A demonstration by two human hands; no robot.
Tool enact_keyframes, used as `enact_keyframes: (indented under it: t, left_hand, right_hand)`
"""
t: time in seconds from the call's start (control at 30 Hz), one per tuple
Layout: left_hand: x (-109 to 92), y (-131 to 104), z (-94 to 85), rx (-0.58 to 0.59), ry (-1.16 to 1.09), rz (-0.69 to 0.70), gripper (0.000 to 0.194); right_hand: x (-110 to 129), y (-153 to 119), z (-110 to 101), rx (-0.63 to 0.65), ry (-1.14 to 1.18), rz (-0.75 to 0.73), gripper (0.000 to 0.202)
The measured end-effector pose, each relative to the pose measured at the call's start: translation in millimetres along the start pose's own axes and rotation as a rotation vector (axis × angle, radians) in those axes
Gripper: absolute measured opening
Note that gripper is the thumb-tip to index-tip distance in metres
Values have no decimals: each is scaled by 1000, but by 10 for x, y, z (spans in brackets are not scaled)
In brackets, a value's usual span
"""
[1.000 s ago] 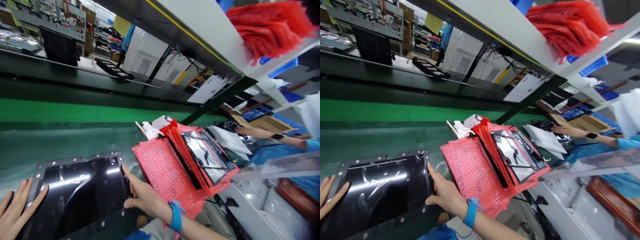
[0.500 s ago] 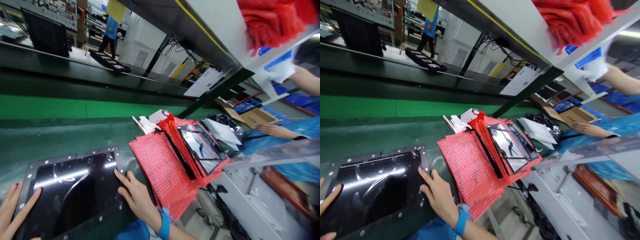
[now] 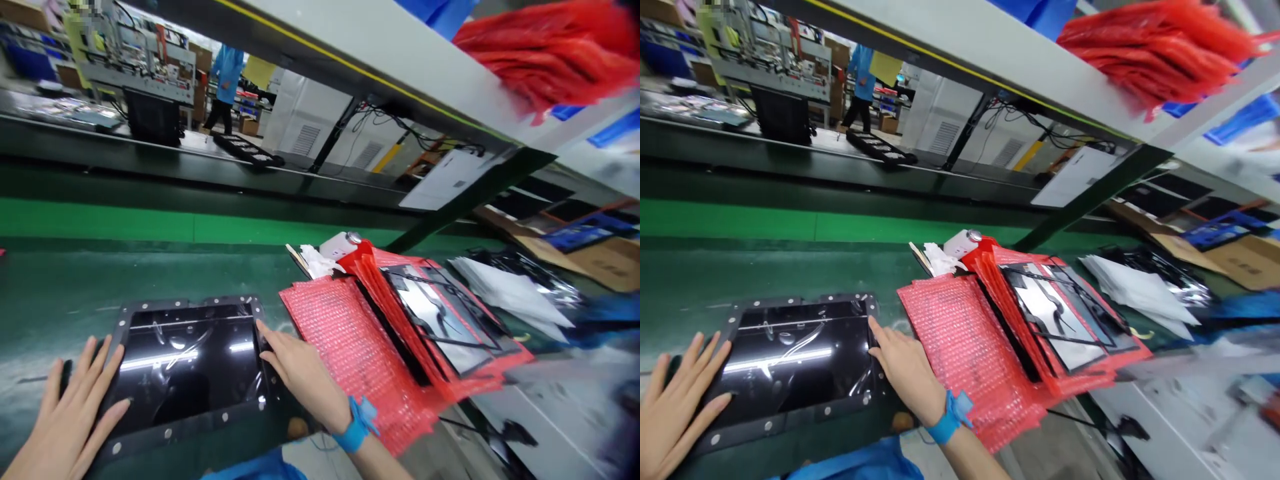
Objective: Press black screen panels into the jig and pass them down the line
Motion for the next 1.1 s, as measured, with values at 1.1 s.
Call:
enact_keyframes:
  t: [1.1]
  left_hand:
    - [-66, -58, -211, 153, -469, -58, 61]
  right_hand:
    - [442, 1333, -255, 202, 706, -323, 36]
Point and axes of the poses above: each hand's wrist, its own y-axis towards the middle knuckle, its own z-axis out of the palm, x = y × z, the point moved 4 cm from there along y, towards the middle knuckle, and after that the axes turned 6 degrees about x, right-handed, at the moved point
